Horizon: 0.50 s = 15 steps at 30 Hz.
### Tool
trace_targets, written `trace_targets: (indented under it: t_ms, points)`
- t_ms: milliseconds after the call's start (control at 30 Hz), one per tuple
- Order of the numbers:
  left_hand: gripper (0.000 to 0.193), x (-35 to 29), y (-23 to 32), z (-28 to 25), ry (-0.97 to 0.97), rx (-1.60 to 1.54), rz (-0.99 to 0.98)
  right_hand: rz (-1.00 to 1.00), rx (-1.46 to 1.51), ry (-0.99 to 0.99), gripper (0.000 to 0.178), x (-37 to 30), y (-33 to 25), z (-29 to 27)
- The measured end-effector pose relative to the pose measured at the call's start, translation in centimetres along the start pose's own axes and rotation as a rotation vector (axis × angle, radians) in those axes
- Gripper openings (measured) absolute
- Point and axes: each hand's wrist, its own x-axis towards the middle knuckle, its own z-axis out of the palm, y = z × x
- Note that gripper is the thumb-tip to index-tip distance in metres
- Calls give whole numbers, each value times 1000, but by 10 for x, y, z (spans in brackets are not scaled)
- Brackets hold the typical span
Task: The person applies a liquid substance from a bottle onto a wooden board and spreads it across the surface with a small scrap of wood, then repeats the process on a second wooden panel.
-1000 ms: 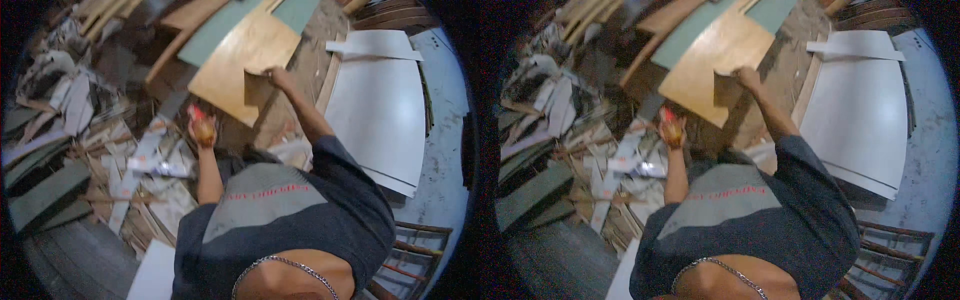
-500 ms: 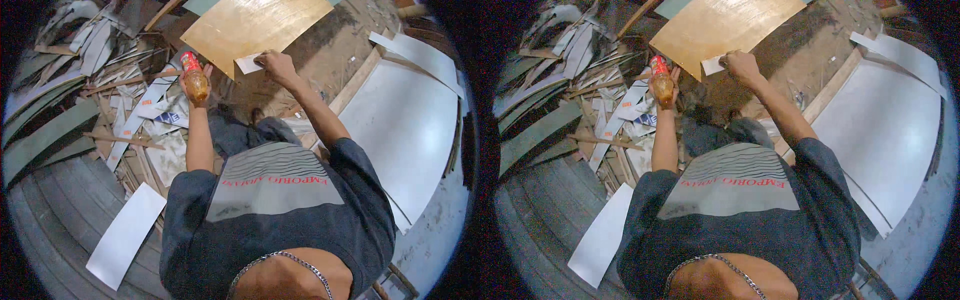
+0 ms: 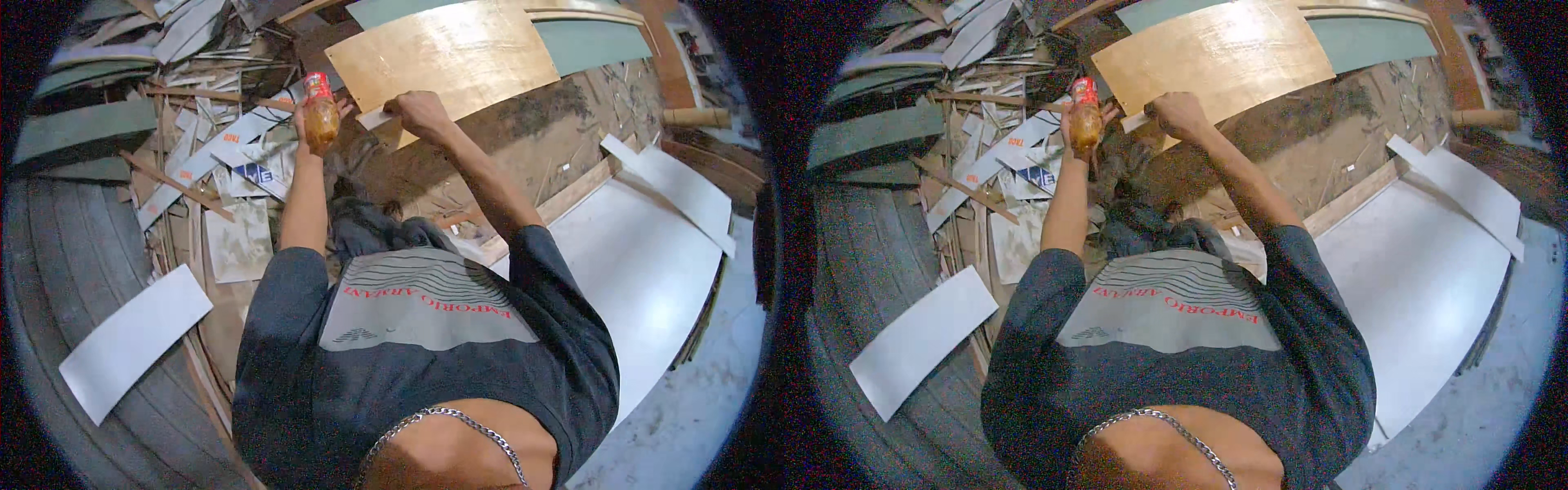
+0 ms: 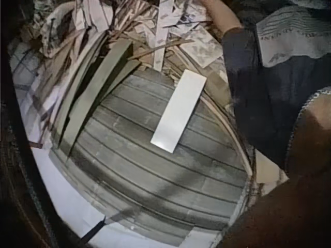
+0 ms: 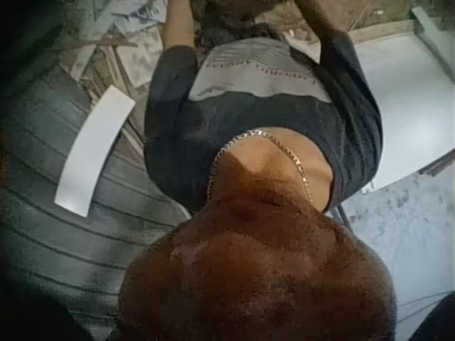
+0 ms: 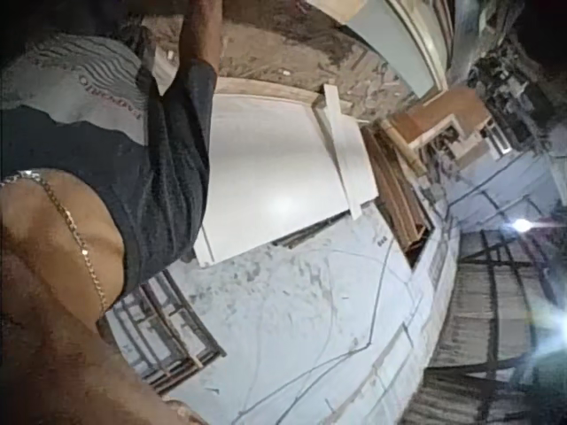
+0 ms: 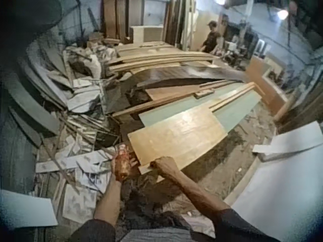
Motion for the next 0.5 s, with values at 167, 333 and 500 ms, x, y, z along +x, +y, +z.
trace_targets:
  t_ms: [167,333,500]
  points:
    - [58,-4,15,-10,63,67,36,-140,54,-2,15,-7,-12,1]
    - [62,5,10,5,84,39,-4,-210,51,15,19,-36,7,43]
    - [57,-4,12,22,165,170,60,-178,-161,8,18,-85,-2,51]
